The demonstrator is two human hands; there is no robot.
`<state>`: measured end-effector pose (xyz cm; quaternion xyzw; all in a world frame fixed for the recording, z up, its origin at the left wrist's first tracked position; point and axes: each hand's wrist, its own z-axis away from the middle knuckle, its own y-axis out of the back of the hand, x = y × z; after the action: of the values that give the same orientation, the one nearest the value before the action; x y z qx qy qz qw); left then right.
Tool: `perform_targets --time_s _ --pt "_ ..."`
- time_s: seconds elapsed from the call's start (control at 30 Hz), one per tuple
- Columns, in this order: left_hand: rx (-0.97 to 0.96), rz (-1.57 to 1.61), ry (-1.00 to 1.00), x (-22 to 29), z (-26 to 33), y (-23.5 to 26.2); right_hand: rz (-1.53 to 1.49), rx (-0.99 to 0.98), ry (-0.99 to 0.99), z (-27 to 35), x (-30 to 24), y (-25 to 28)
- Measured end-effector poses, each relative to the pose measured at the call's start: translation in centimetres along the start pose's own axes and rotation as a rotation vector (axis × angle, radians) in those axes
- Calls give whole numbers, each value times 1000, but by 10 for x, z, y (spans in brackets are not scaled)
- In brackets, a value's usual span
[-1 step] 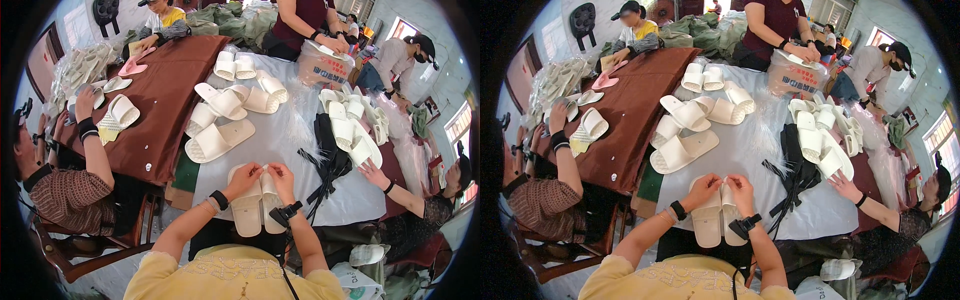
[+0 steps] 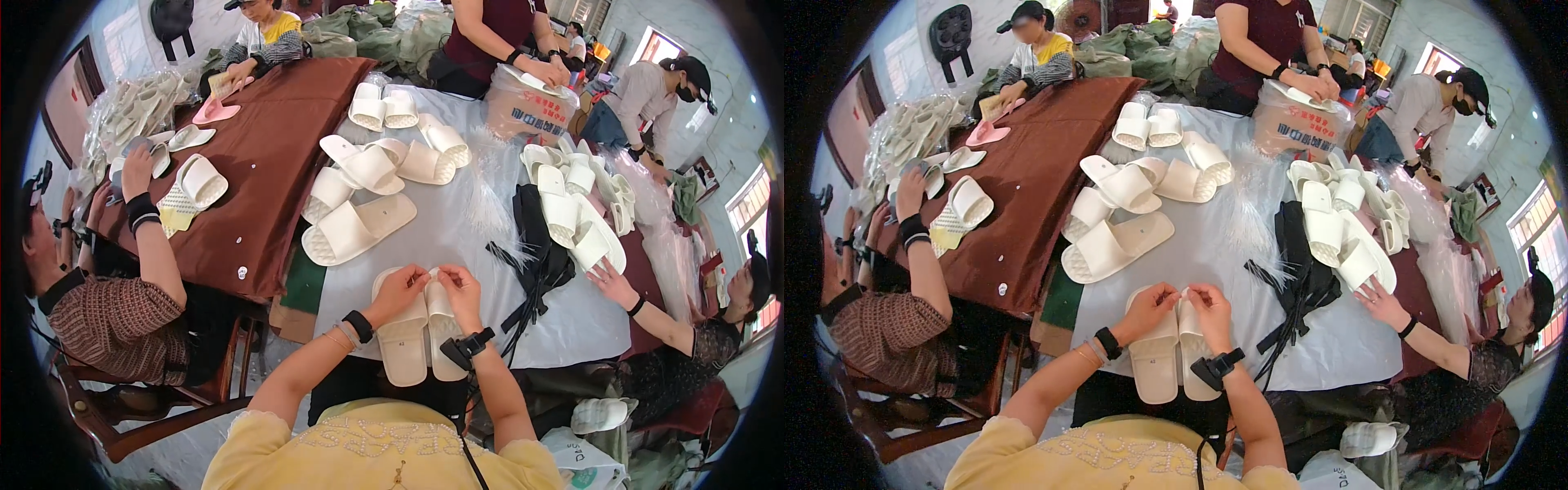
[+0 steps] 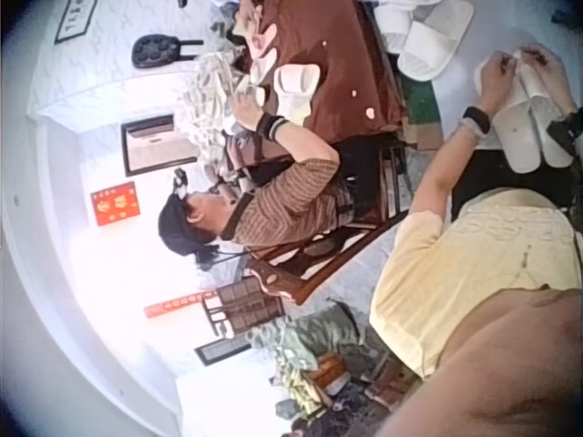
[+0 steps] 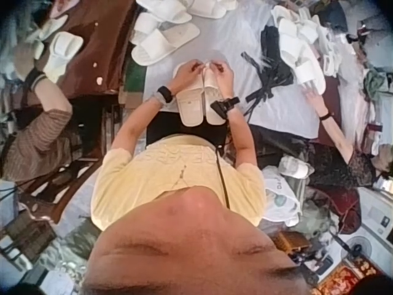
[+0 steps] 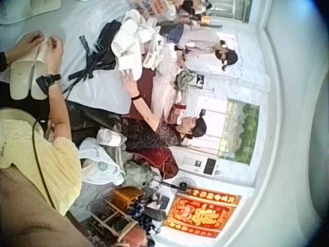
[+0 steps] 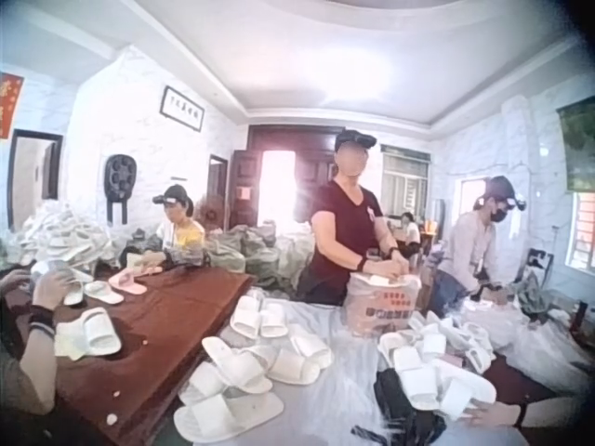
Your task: Manually assemble and inspect components of plastic sandals/slippers at a factory workstation.
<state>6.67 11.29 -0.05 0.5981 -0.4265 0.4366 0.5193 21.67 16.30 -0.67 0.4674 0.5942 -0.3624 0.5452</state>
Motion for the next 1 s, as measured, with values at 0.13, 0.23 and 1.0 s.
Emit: perform_targets --time_s 0.13,0.23,1.0 --pt "-4 -52 13 3 0 2 33 -23 -6 -1 -2 -2" --pt "8 -7 15 0 -2 1 -34 26 -40 -1 -3 -3" --pt "16 65 -10 -4 -2 0 -6 -30 -45 -1 0 -1"
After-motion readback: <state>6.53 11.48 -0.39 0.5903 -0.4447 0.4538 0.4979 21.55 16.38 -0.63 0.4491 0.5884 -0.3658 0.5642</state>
